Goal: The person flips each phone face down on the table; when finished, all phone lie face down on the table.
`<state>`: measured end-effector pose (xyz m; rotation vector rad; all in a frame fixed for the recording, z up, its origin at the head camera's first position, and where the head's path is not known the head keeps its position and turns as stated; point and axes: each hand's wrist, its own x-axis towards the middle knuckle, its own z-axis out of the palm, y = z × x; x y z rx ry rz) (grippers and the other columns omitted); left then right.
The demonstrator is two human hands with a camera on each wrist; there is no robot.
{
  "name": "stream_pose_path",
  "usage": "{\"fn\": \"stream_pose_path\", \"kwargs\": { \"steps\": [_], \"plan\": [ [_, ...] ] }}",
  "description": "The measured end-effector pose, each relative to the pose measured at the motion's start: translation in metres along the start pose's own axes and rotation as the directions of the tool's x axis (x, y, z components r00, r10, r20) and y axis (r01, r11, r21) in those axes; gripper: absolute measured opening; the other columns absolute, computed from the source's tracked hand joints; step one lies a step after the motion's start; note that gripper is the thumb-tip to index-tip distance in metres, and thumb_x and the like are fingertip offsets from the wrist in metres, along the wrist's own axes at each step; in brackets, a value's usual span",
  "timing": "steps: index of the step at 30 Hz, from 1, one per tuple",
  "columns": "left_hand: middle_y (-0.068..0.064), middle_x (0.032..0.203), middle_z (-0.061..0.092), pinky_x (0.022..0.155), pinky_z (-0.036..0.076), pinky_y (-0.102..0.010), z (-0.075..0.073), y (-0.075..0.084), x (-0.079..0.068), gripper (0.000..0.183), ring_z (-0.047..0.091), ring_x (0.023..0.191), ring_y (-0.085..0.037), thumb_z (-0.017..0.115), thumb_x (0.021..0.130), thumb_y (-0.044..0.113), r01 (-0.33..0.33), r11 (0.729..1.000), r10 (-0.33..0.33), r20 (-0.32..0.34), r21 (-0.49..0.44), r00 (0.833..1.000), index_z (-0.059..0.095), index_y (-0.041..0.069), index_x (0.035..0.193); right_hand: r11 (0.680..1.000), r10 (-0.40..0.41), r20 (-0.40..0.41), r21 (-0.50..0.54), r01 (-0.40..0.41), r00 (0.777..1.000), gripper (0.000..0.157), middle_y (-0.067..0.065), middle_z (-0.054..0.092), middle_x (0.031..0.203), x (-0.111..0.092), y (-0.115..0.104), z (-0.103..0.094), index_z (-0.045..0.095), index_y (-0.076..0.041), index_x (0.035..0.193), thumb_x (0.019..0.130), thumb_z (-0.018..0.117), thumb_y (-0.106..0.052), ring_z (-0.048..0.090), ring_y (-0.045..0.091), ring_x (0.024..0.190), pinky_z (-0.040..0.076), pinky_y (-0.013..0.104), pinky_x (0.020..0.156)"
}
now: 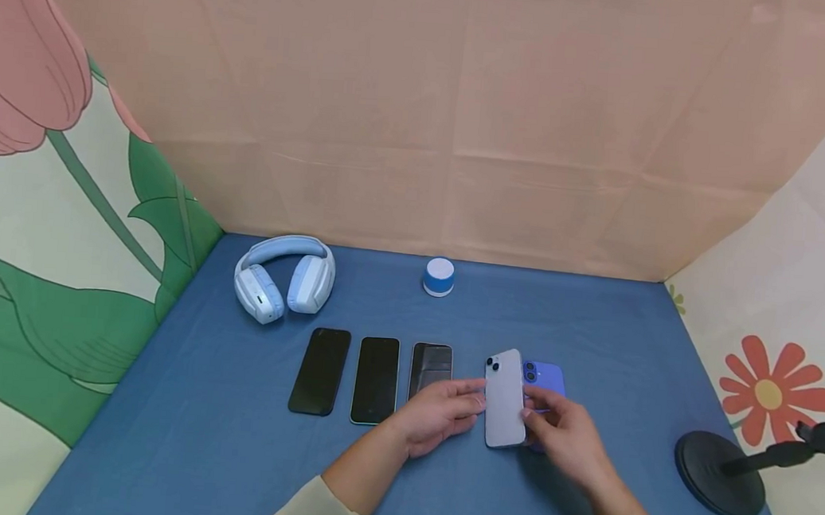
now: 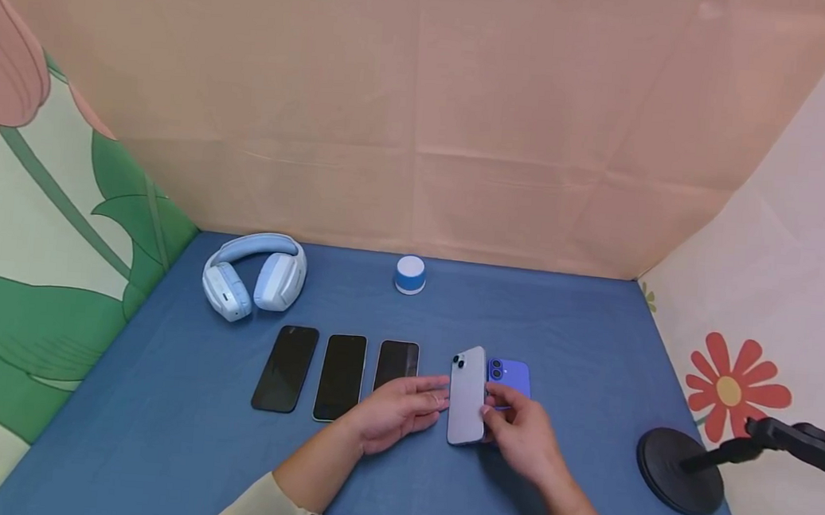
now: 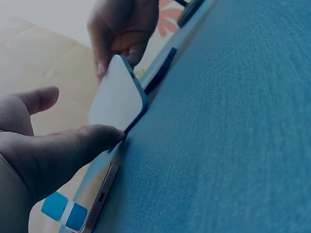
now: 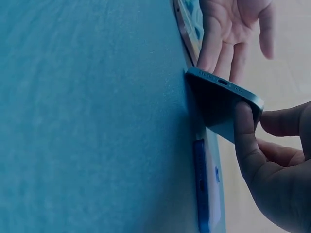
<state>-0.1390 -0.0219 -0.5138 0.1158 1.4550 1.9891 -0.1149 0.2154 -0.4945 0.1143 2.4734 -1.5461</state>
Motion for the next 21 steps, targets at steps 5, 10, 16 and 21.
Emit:
{"fn": "stream_pose_path", "kwargs": {
  "steps": [5, 10, 16, 21],
  "plan": [
    [-0.018, 0.161, 0.042, 0.118, 0.034, -0.051, -0.0017, -0.0001, -0.0005, 0.055, 0.038, 0.15, -0.031, 0.06, 0.107, 0.017, 0.009, 1.0, -0.009, -0.002, 0.011, 1.0, 0.042, 0.0, 0.157, 1.0, 0.022, 0.007, -0.021, -0.022, 1.0, 0.043, 0.016, 0.068, 0.121, 0.0013, 0.0037, -0.0004, 0.06, 0.001, 0.142, 0.101, 0.067, -0.011, 0.068, 0.024, 0.095, 0.062, 0.031, 0.072],
    [-0.019, 0.161, 0.042, 0.118, 0.035, -0.051, -0.0021, 0.0026, -0.0029, 0.056, 0.037, 0.15, -0.031, 0.06, 0.106, 0.016, 0.004, 1.0, -0.004, -0.014, 0.017, 1.0, 0.042, -0.001, 0.156, 0.999, 0.022, 0.007, -0.041, -0.022, 1.0, 0.044, 0.017, 0.068, 0.122, 0.0037, 0.0072, 0.0, 0.06, 0.001, 0.142, 0.101, 0.067, -0.011, 0.069, 0.024, 0.095, 0.063, 0.033, 0.071],
    [-0.02, 0.16, 0.043, 0.117, 0.036, -0.051, -0.0029, 0.0059, -0.0045, 0.057, 0.038, 0.15, -0.032, 0.062, 0.105, 0.017, -0.008, 1.0, 0.008, -0.03, 0.027, 1.0, 0.043, -0.002, 0.155, 0.997, 0.005, 0.008, -0.08, -0.005, 1.0, 0.043, 0.018, 0.07, 0.121, 0.0068, 0.0094, 0.0013, 0.061, 0.001, 0.142, 0.1, 0.067, -0.011, 0.07, 0.022, 0.089, 0.062, 0.031, 0.068],
    [-0.02, 0.16, 0.042, 0.118, 0.036, -0.051, -0.0049, 0.0074, -0.0048, 0.058, 0.038, 0.15, -0.032, 0.063, 0.105, 0.018, -0.004, 0.999, 0.006, -0.037, 0.042, 0.999, 0.043, -0.002, 0.156, 0.995, -0.012, 0.012, -0.098, 0.013, 1.0, 0.042, 0.017, 0.07, 0.118, 0.0096, 0.0095, 0.0027, 0.062, 0.002, 0.14, 0.1, 0.066, -0.009, 0.069, 0.02, 0.084, 0.061, 0.03, 0.066]
  ]
}}
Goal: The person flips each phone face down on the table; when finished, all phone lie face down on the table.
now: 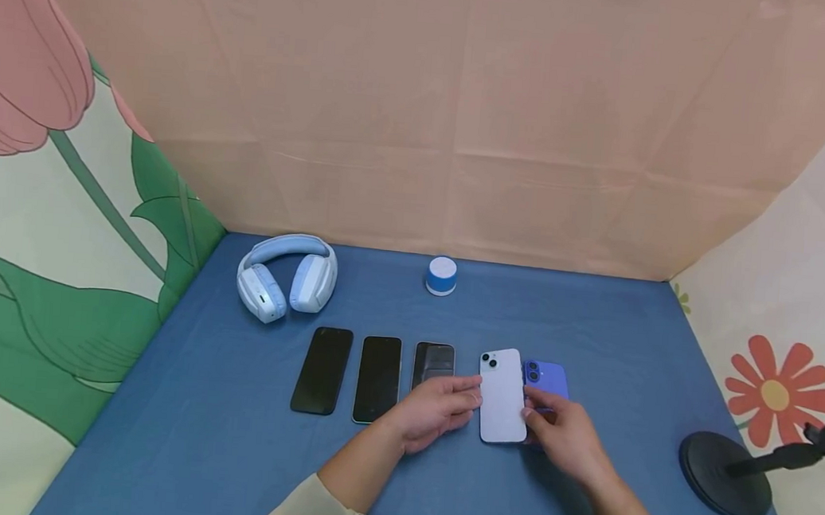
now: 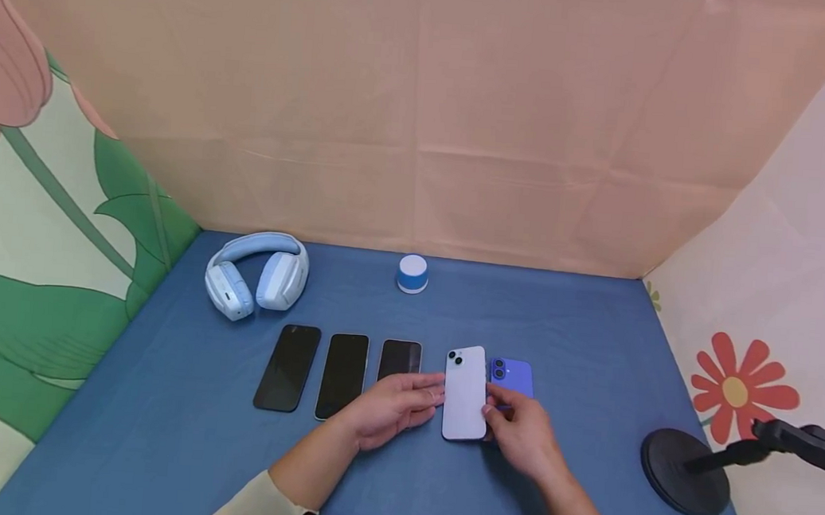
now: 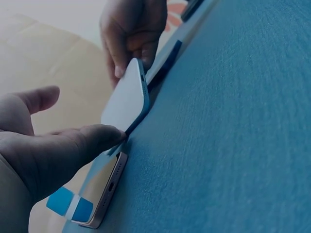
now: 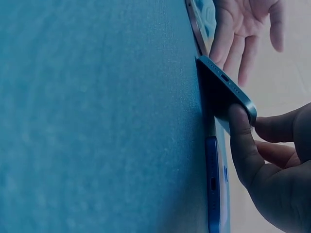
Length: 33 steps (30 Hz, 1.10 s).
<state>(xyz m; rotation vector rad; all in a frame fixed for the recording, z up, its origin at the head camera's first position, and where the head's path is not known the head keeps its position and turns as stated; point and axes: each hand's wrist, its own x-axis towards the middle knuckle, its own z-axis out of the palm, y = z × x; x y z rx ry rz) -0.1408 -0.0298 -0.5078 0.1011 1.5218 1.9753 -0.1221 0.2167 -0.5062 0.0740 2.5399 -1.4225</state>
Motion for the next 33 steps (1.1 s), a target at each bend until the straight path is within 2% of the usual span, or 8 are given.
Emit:
{"fn": "stream_pose_path", "kwargs": {
  "steps": [15, 25, 33],
  "plan": [
    [-0.019, 0.161, 0.042, 0.118, 0.037, -0.048, -0.006, 0.001, -0.001, 0.059, 0.038, 0.15, -0.031, 0.062, 0.106, 0.02, -0.006, 1.0, 0.006, 0.007, 0.022, 1.0, 0.041, -0.002, 0.156, 0.999, -0.024, -0.012, -0.028, 0.024, 1.0, 0.038, 0.013, 0.071, 0.113, 0.004, -0.002, 0.003, 0.065, 0.001, 0.136, 0.099, 0.069, -0.008, 0.07, 0.019, 0.086, 0.061, 0.028, 0.065],
    [-0.019, 0.162, 0.04, 0.117, 0.037, -0.047, -0.013, 0.002, -0.004, 0.059, 0.036, 0.151, -0.031, 0.06, 0.107, 0.019, -0.013, 0.999, 0.013, 0.009, 0.032, 1.0, 0.039, -0.004, 0.157, 0.998, -0.049, 0.003, -0.05, 0.049, 0.999, 0.036, 0.012, 0.074, 0.108, 0.005, -0.003, 0.007, 0.066, 0.003, 0.132, 0.099, 0.069, -0.009, 0.067, 0.017, 0.069, 0.058, 0.028, 0.061],
    [-0.019, 0.162, 0.041, 0.116, 0.04, -0.046, -0.016, 0.003, -0.006, 0.062, 0.038, 0.15, -0.03, 0.062, 0.106, 0.022, -0.011, 0.999, 0.011, 0.007, 0.051, 1.0, 0.039, -0.004, 0.157, 0.999, -0.022, 0.012, -0.048, 0.022, 1.0, 0.036, 0.01, 0.074, 0.108, 0.006, -0.004, 0.009, 0.066, 0.001, 0.133, 0.099, 0.068, -0.01, 0.069, 0.016, 0.076, 0.059, 0.028, 0.064]
  ]
}}
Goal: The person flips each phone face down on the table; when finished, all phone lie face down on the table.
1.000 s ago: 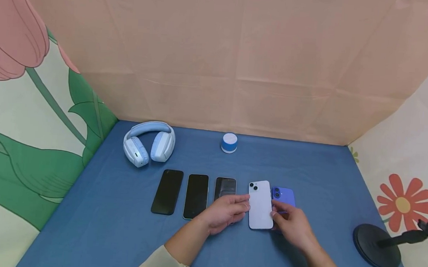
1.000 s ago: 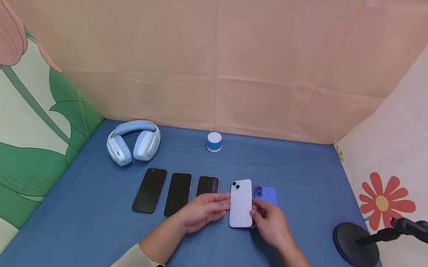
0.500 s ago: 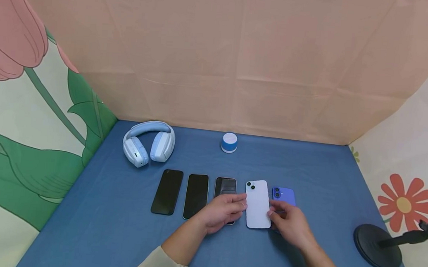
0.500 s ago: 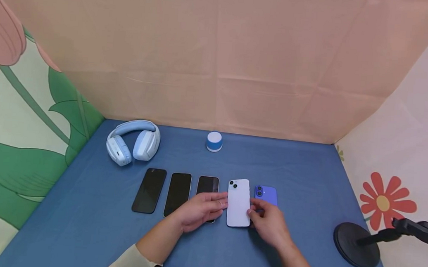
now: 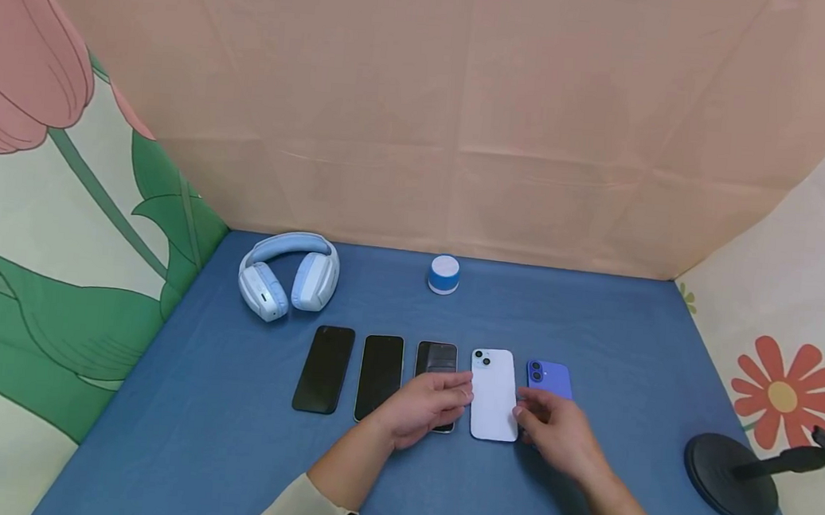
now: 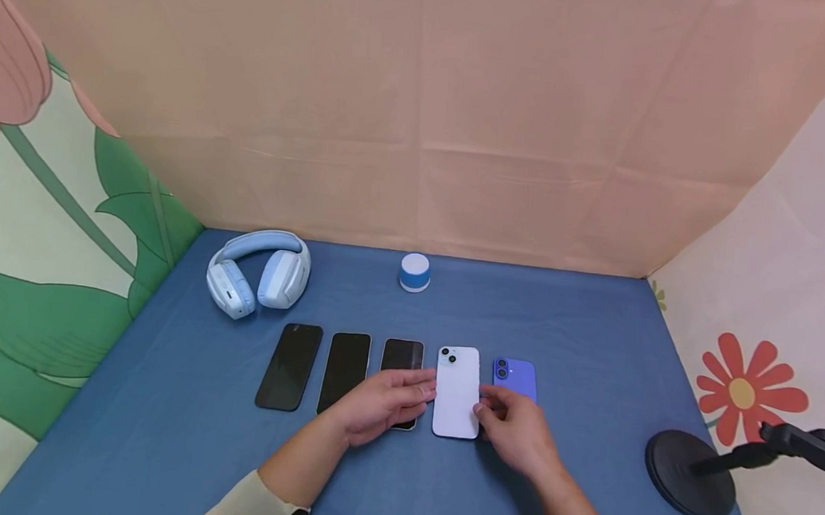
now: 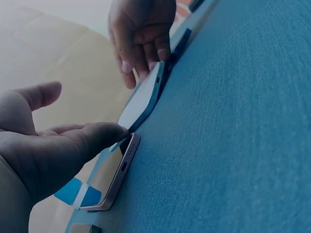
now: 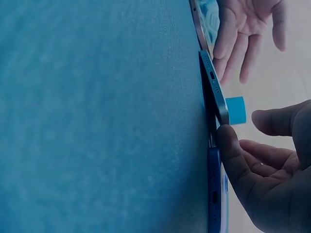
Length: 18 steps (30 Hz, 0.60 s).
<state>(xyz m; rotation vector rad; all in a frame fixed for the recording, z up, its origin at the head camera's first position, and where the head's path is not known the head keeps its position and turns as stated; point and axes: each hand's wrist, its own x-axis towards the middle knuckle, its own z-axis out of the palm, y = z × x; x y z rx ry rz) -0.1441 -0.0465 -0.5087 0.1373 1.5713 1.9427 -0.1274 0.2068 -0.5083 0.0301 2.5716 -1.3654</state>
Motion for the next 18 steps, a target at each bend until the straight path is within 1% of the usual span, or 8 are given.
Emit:
{"fn": "stream_pose_path", "kwargs": {
  "steps": [4, 8, 13, 18],
  "plan": [
    [-0.019, 0.161, 0.042, 0.115, 0.04, -0.046, -0.0001, 0.001, -0.0005, 0.061, 0.04, 0.149, -0.03, 0.062, 0.106, 0.022, 0.0, 1.0, 0.0, -0.006, 0.008, 1.0, 0.04, -0.004, 0.156, 1.0, 0.0, 0.006, -0.02, 0.0, 1.0, 0.037, 0.009, 0.075, 0.106, 0.0004, -0.0003, -0.0002, 0.066, 0.0, 0.134, 0.099, 0.068, -0.013, 0.069, 0.016, 0.076, 0.059, 0.028, 0.064],
    [-0.019, 0.161, 0.042, 0.116, 0.04, -0.046, 0.0005, 0.0019, -0.0011, 0.06, 0.04, 0.149, -0.03, 0.062, 0.106, 0.021, 0.0, 1.0, 0.0, -0.014, 0.01, 1.0, 0.041, -0.004, 0.156, 1.0, -0.001, 0.013, -0.019, 0.001, 1.0, 0.038, 0.011, 0.076, 0.108, 0.0005, -0.0008, -0.0007, 0.066, 0.001, 0.134, 0.1, 0.068, -0.013, 0.071, 0.016, 0.077, 0.059, 0.027, 0.065],
    [-0.018, 0.161, 0.042, 0.116, 0.04, -0.046, 0.0004, 0.0016, -0.0013, 0.06, 0.04, 0.149, -0.03, 0.062, 0.106, 0.021, -0.003, 1.0, 0.003, -0.01, 0.008, 1.0, 0.04, -0.004, 0.156, 1.0, 0.005, 0.02, -0.017, -0.005, 1.0, 0.038, 0.013, 0.076, 0.111, -0.0001, -0.0018, -0.0008, 0.065, 0.002, 0.135, 0.1, 0.068, -0.013, 0.073, 0.016, 0.079, 0.06, 0.027, 0.066],
    [-0.019, 0.161, 0.041, 0.116, 0.039, -0.046, 0.0, 0.0014, -0.0013, 0.06, 0.039, 0.15, -0.03, 0.062, 0.106, 0.021, -0.007, 1.0, 0.007, -0.004, 0.004, 1.0, 0.04, -0.004, 0.156, 0.999, 0.009, 0.024, -0.044, -0.008, 1.0, 0.04, 0.013, 0.076, 0.112, -0.0014, -0.0035, -0.0013, 0.064, 0.001, 0.136, 0.1, 0.068, -0.014, 0.072, 0.015, 0.08, 0.06, 0.027, 0.066]
  ]
}}
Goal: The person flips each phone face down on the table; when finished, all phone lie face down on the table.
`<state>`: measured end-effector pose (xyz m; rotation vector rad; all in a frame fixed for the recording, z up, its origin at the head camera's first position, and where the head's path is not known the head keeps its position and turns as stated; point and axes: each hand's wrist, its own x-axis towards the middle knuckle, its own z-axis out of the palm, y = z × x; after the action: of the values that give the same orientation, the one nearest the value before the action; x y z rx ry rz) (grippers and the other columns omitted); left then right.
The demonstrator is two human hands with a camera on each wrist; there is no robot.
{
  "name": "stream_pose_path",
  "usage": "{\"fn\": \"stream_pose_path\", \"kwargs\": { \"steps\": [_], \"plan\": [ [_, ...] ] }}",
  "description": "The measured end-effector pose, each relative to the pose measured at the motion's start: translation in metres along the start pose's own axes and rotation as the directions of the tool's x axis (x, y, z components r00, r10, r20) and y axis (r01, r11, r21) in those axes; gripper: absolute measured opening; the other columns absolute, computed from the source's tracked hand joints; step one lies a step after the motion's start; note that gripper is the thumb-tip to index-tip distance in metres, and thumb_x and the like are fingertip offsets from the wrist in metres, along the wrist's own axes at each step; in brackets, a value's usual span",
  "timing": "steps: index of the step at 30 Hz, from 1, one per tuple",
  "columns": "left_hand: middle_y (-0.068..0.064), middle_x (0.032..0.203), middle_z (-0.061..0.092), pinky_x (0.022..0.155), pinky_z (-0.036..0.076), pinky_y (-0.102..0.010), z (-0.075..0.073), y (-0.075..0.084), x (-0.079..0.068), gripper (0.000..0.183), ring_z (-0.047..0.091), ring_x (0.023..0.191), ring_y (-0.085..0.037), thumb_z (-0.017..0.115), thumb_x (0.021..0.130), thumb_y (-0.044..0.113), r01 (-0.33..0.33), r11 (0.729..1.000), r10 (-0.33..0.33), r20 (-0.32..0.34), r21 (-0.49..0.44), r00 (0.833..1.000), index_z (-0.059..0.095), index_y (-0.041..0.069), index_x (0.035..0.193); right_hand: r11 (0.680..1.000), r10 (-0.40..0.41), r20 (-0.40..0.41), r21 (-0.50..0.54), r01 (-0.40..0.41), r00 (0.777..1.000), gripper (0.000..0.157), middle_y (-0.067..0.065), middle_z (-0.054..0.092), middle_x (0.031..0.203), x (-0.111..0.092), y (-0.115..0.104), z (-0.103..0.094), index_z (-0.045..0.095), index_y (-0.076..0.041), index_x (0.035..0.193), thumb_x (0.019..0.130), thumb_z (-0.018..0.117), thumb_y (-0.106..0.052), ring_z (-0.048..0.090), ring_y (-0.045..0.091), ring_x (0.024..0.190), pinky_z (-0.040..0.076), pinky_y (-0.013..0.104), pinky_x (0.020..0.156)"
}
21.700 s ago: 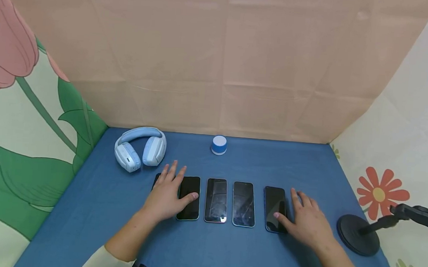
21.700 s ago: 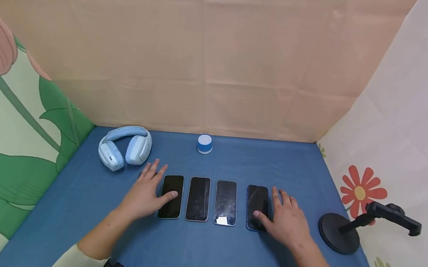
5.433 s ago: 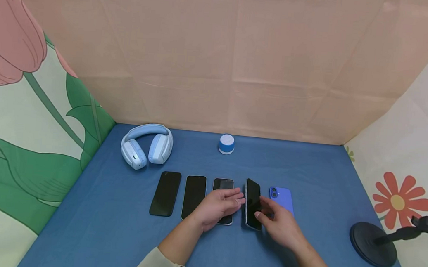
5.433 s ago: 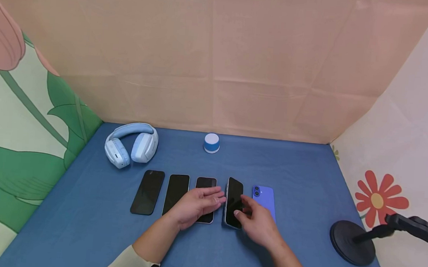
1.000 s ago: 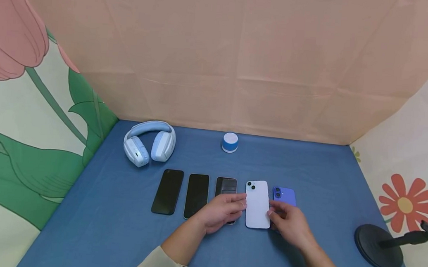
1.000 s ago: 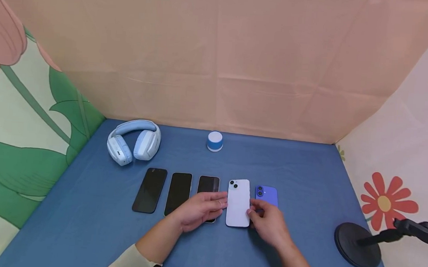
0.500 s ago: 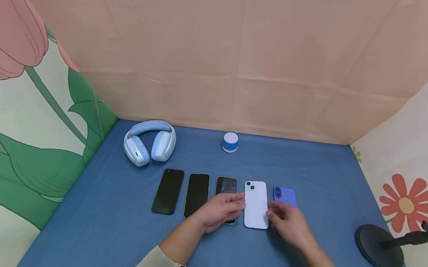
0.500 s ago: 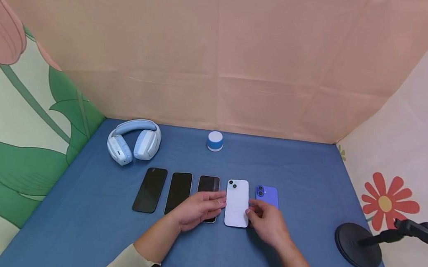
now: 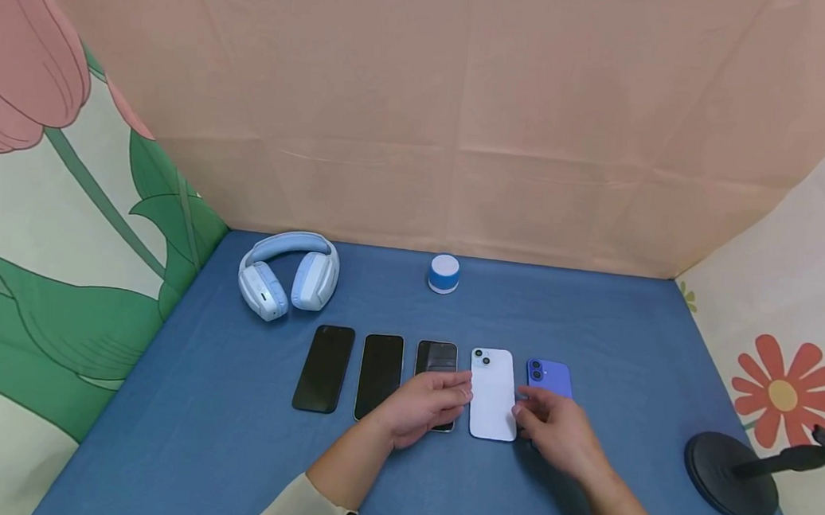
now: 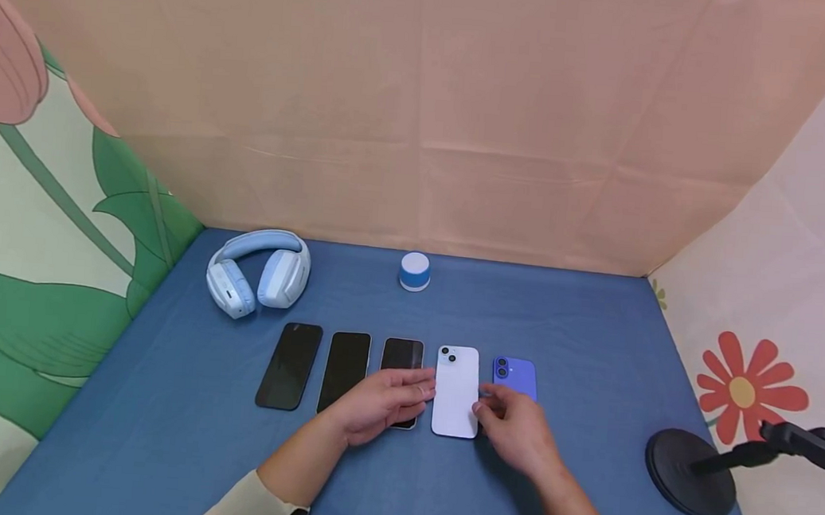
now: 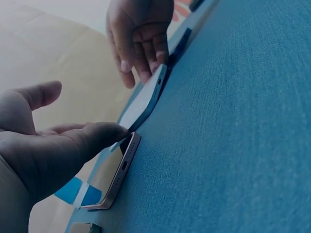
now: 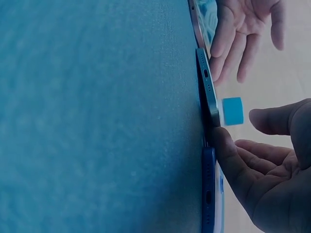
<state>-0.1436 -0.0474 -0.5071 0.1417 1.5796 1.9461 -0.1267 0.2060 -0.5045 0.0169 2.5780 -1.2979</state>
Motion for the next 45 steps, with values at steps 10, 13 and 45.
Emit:
{"fn": "stream_pose_path", "kwargs": {
  "steps": [10, 13, 45],
  "plan": [
    [-0.019, 0.161, 0.041, 0.117, 0.038, -0.046, -0.003, 0.0, 0.002, 0.06, 0.038, 0.15, -0.029, 0.061, 0.106, 0.019, 0.006, 1.0, -0.006, 0.009, -0.027, 1.0, 0.039, -0.006, 0.156, 1.0, 0.003, 0.007, 0.018, -0.004, 1.0, 0.041, 0.014, 0.076, 0.112, 0.001, -0.003, -0.001, 0.064, 0.002, 0.136, 0.099, 0.068, -0.014, 0.073, 0.017, 0.078, 0.059, 0.028, 0.065],
    [-0.018, 0.161, 0.041, 0.117, 0.038, -0.046, -0.004, -0.001, 0.002, 0.061, 0.038, 0.15, -0.029, 0.062, 0.106, 0.021, 0.008, 1.0, -0.007, 0.011, -0.029, 1.0, 0.039, -0.006, 0.156, 1.0, 0.004, 0.007, 0.018, -0.004, 1.0, 0.04, 0.014, 0.076, 0.113, 0.001, -0.002, -0.001, 0.064, 0.002, 0.136, 0.099, 0.068, -0.014, 0.073, 0.017, 0.078, 0.06, 0.028, 0.066],
    [-0.017, 0.16, 0.044, 0.118, 0.036, -0.043, -0.033, 0.004, -0.026, 0.064, 0.041, 0.149, -0.03, 0.063, 0.105, 0.027, -0.066, 0.994, 0.074, -0.086, 0.087, 0.994, 0.039, 0.001, 0.158, 0.998, -0.062, -0.003, 0.029, 0.062, 0.998, 0.039, 0.006, 0.074, 0.115, 0.004, -0.015, 0.013, 0.066, -0.003, 0.135, 0.098, 0.069, -0.013, 0.07, 0.013, 0.083, 0.059, 0.024, 0.069]
  ]
}}
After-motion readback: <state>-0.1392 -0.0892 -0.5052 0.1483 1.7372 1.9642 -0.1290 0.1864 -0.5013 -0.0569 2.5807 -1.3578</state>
